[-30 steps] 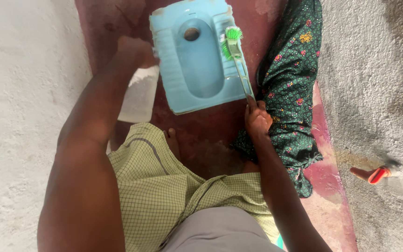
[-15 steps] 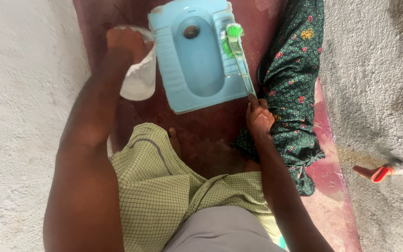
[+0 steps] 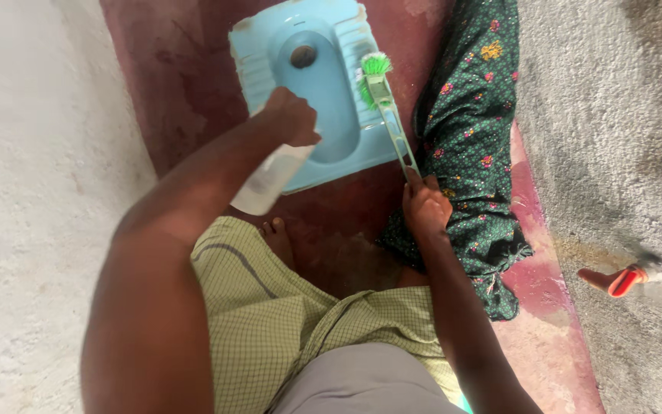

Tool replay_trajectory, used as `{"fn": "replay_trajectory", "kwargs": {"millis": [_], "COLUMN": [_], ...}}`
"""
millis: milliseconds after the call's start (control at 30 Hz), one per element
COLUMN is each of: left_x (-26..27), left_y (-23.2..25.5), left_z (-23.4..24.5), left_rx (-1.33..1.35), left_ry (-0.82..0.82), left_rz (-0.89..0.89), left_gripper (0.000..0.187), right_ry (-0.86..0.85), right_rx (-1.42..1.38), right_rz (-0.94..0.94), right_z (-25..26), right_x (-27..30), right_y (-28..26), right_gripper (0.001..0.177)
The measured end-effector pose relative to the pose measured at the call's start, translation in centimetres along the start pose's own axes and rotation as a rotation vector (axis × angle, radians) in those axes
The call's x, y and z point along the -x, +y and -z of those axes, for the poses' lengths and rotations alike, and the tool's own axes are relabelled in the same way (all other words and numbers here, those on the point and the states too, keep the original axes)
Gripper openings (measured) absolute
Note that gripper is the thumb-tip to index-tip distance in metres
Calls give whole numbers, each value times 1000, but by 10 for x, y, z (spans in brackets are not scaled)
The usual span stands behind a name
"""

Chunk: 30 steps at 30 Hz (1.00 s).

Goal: The person pours water from a plastic cup into a squat toilet and scrubs the interior with a green toilet brush. They repeatedly rinse the brush and scrub the bowl's surface and drain area.

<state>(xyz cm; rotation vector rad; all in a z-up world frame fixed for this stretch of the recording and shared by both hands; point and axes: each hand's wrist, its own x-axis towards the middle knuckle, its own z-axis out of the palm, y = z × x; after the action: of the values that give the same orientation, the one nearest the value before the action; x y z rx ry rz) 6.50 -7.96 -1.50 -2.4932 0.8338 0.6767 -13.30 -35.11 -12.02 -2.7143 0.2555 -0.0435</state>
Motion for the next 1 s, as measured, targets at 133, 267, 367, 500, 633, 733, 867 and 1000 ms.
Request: {"fn": "replay_trajectory", "kwargs": {"millis": [133,267,367,500,633,733,867,1000], "left_x": [-40,-80,-99,-97,-50,12,54,79], "left_y": [16,22,8,-46,-100,-130,-159,-153], "left_z": [8,33,54,68,74,53,8,-59], "left_rx": [129,173,98,110,204,220,275,389], "left_ry": [36,35,42,261,503,402,271,209], "left_rz": [17,68,218,229,334,381,497,646], "left_gripper": [60,63,63,59,68,66,70,53], "right_ry": [-20,-4,-6,23,59,38,42,88], "right_rx": [11,8,19,-18,-20,3,73,84], "right_rz": [-15,-7,7,44,64,47,20,31], "right_z": [-3,-12,-15,-17,-21,-24,-38,-54], "right_x": [2,1,-2,1,0,-2,-7,-11], "right_y": [0,1,-2,-2,-2,0,5,11], "right_gripper": [40,39,40,37,38,41,41,41]}}
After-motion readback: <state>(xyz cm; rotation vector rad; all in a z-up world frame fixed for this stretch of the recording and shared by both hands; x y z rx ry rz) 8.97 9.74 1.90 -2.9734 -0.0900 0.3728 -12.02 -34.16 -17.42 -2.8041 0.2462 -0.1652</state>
